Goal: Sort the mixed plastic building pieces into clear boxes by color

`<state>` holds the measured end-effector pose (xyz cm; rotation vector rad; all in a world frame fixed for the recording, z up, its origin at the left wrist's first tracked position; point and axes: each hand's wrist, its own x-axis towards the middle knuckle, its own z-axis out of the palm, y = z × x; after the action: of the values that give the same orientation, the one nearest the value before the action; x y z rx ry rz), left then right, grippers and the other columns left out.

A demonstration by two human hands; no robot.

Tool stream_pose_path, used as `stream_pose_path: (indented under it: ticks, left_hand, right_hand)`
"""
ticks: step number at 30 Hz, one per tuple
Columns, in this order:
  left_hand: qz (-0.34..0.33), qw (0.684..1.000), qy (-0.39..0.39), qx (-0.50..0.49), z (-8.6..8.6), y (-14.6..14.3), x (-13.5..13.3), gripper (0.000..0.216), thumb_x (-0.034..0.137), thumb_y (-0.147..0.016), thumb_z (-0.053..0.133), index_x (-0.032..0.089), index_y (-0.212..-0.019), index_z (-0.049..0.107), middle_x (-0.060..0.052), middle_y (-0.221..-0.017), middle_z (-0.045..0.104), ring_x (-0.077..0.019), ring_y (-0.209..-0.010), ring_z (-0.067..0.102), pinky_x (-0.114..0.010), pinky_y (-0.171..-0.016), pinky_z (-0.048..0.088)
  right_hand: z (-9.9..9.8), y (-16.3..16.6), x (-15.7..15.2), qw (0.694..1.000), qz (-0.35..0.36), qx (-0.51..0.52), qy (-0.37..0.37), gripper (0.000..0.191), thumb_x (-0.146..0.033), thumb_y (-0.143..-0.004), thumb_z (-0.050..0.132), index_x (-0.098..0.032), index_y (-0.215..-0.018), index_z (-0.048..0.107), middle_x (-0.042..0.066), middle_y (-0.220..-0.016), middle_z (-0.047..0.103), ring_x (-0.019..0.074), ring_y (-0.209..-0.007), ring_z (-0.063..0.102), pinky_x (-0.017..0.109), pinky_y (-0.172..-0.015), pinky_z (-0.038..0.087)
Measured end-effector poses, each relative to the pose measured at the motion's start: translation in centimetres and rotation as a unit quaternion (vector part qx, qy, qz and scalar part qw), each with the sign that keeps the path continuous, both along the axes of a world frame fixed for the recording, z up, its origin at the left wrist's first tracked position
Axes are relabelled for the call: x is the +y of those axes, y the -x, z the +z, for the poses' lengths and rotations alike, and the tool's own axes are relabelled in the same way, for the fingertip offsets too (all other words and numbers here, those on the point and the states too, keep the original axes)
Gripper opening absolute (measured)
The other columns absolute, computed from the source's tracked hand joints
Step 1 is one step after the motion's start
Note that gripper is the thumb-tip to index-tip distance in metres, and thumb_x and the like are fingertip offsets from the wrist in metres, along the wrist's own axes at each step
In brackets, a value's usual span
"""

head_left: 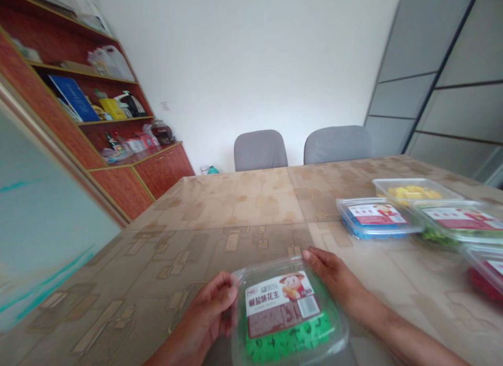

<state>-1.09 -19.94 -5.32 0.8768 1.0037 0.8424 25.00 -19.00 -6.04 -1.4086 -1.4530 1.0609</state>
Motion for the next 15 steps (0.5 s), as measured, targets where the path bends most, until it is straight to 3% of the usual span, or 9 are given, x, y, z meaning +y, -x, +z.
stream_pose_path:
  ticks: [5,10,13,15]
  left_hand:
    - [-0.015,0.997,0.063,-0.030,-0.2,0.2,0.3,0.034,0.040,-0.068,0.078,0.019,-0.079,0.053,0.007,-0.061,0.053,-0.0095,-0.055,0.055,-0.021,-0.055,0.046]
    - [-0.033,0.998,0.034,0.046,0.3,-0.5,1.1,0.042,0.053,-0.063,0.073,0.021,-0.074,0.049,0.008,-0.052,0.049,-0.0098,-0.043,0.050,-0.017,-0.041,0.035]
    - [-0.046,0.995,-0.009,0.093,0.5,-0.8,1.3,0.046,0.062,-0.072,0.064,0.020,-0.071,0.046,0.008,-0.053,0.045,-0.0074,-0.042,0.043,-0.017,-0.039,0.031]
    - [-0.035,0.994,-0.044,0.098,0.4,-0.8,1.4,0.044,0.058,-0.079,0.062,0.019,-0.070,0.044,0.009,-0.056,0.042,-0.0063,-0.045,0.041,-0.016,-0.041,0.030]
  right_hand:
    - [0.3,0.1,0.0,1.000,0.009,0.027,0.003,0.060,-0.080,-0.072,0.043,-0.022,-0.058,0.039,-0.004,-0.055,0.039,0.0133,-0.054,0.039,0.026,-0.049,0.036]
    - [0.1,0.0,0.2,0.998,0.012,0.049,0.029,0.060,-0.080,-0.069,0.049,-0.022,-0.056,0.039,-0.005,-0.051,0.039,0.0122,-0.051,0.038,0.024,-0.046,0.031]
    - [-0.2,0.0,0.4,0.997,0.011,0.070,0.033,0.061,-0.081,-0.065,0.053,-0.021,-0.055,0.040,-0.006,-0.050,0.039,0.0109,-0.049,0.037,0.024,-0.046,0.031]
    - [-0.4,0.0,0.6,0.996,0.011,0.078,0.038,0.062,-0.081,-0.064,0.053,-0.021,-0.056,0.042,-0.005,-0.049,0.040,0.0108,-0.048,0.038,0.024,-0.045,0.032]
